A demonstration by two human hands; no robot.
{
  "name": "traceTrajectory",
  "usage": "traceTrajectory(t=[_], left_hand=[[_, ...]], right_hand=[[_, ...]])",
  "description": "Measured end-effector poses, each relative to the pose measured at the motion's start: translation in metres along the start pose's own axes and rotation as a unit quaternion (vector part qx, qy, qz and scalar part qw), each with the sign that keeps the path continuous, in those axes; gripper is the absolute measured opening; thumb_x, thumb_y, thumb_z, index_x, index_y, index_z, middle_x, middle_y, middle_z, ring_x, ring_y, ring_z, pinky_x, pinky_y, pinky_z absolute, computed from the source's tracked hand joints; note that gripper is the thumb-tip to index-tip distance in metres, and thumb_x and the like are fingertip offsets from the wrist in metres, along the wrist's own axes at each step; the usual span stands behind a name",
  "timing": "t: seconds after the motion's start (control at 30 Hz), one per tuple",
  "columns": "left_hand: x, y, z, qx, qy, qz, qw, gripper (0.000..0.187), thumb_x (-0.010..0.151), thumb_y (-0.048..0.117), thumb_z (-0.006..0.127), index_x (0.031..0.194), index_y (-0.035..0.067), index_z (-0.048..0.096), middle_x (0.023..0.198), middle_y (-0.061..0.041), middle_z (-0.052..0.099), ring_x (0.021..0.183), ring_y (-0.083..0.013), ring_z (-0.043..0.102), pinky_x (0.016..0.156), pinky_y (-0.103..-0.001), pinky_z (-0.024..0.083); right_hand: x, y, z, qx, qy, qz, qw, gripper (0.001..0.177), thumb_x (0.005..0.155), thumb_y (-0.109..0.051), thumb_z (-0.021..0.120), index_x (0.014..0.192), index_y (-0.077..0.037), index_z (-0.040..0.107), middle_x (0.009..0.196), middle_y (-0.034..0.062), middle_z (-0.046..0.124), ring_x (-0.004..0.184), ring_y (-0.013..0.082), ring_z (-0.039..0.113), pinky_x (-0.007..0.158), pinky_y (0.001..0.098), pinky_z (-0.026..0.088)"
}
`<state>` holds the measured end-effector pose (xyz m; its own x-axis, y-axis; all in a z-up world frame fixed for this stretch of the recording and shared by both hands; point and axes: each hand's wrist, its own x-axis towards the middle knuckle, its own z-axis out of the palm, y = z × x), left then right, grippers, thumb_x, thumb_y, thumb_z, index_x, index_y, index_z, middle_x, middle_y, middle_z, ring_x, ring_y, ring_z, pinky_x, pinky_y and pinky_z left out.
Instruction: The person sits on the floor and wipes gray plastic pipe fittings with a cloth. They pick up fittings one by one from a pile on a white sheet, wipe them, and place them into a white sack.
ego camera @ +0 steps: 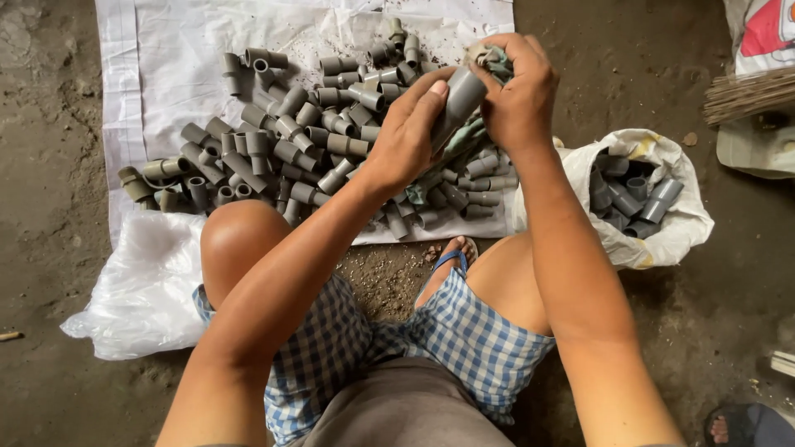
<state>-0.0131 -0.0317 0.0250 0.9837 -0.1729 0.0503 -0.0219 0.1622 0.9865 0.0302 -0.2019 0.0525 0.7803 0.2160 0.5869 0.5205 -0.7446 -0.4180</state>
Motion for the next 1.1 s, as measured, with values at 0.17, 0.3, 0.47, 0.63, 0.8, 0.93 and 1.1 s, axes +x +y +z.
traceTrajectory(t=[0.17, 0.3, 0.47, 0.63, 0.8, 0.93, 1.1], left_hand=[[-0.004, 0.023, -0.015, -0.12, 0.002, -0.073, 0.99, 0.059, 0.098, 0.041, 0.036, 0.143, 0.007, 0.053, 0.073, -0.009, 0.056, 0.052, -0.0143, 0.049, 0.036, -0.027, 0.037], [-0.001, 0.018, -0.023, -0.079, 0.006, -0.063, 0.995, 0.061, 0.096, 0.045, 0.033, 0.14, 0.007, 0.055, 0.074, -0.007, 0.058, 0.053, -0.0127, 0.051, 0.038, -0.027, 0.038], [0.0, -0.01, -0.016, -0.082, -0.055, 0.027, 0.995, 0.053, 0.103, 0.038, 0.046, 0.143, 0.002, 0.046, 0.127, -0.02, 0.06, 0.11, -0.0227, 0.061, 0.09, -0.031, 0.056], [-0.007, 0.003, -0.02, 0.007, -0.093, 0.022, 0.995, 0.077, 0.095, 0.051, 0.059, 0.153, 0.008, 0.033, 0.152, -0.026, 0.045, 0.129, -0.0342, 0.059, 0.105, -0.044, 0.057], [-0.005, -0.011, -0.016, 0.133, -0.04, 0.058, 0.989, 0.068, 0.092, 0.019, 0.076, 0.15, 0.007, 0.042, 0.145, -0.022, 0.059, 0.128, -0.034, 0.064, 0.109, -0.043, 0.052], [0.001, -0.009, -0.015, 0.194, 0.004, -0.021, 0.981, 0.067, 0.083, 0.01, 0.077, 0.143, 0.004, 0.048, 0.131, -0.023, 0.064, 0.107, -0.0322, 0.069, 0.089, -0.042, 0.062], [-0.003, -0.021, -0.011, 0.191, 0.006, 0.085, 0.978, 0.044, 0.089, 0.009, 0.065, 0.13, 0.0, 0.054, 0.113, -0.02, 0.071, 0.096, -0.0289, 0.071, 0.085, -0.041, 0.062]], right_hand=[[0.0, -0.008, -0.015, 0.218, -0.104, 0.202, 0.949, 0.005, 0.107, -0.012, 0.055, 0.109, -0.009, 0.059, 0.106, 0.0106, 0.062, 0.088, 0.0231, 0.07, 0.067, 0.0299, 0.067], [0.001, -0.013, -0.026, 0.294, -0.049, 0.172, 0.939, 0.016, 0.107, -0.012, 0.056, 0.12, -0.007, 0.062, 0.112, 0.0068, 0.066, 0.104, 0.0193, 0.063, 0.095, 0.0331, 0.054], [-0.007, -0.027, -0.021, 0.185, -0.149, 0.05, 0.97, 0.032, 0.095, -0.021, 0.087, 0.114, -0.004, 0.066, 0.103, 0.0079, 0.068, 0.094, 0.0181, 0.063, 0.083, 0.0302, 0.051], [-0.005, -0.011, -0.024, 0.267, -0.139, 0.122, 0.946, 0.01, 0.105, -0.015, 0.074, 0.104, -0.006, 0.07, 0.097, 0.0048, 0.068, 0.086, 0.0156, 0.061, 0.073, 0.0275, 0.051], [-0.001, -0.005, -0.028, 0.355, -0.082, 0.301, 0.881, 0.026, 0.099, -0.044, 0.066, 0.099, -0.018, 0.063, 0.101, 0.0046, 0.066, 0.091, 0.0226, 0.07, 0.074, 0.0371, 0.066], [-0.004, 0.0, -0.042, 0.425, -0.054, 0.212, 0.878, 0.021, 0.103, -0.032, 0.065, 0.116, -0.016, 0.062, 0.116, 0.0028, 0.066, 0.112, 0.024, 0.066, 0.103, 0.0379, 0.054], [-0.019, -0.02, -0.009, 0.195, -0.207, 0.049, 0.957, 0.03, 0.106, -0.02, 0.063, 0.133, -0.007, 0.062, 0.121, 0.0123, 0.049, 0.113, 0.029, 0.054, 0.103, 0.0446, 0.058]])
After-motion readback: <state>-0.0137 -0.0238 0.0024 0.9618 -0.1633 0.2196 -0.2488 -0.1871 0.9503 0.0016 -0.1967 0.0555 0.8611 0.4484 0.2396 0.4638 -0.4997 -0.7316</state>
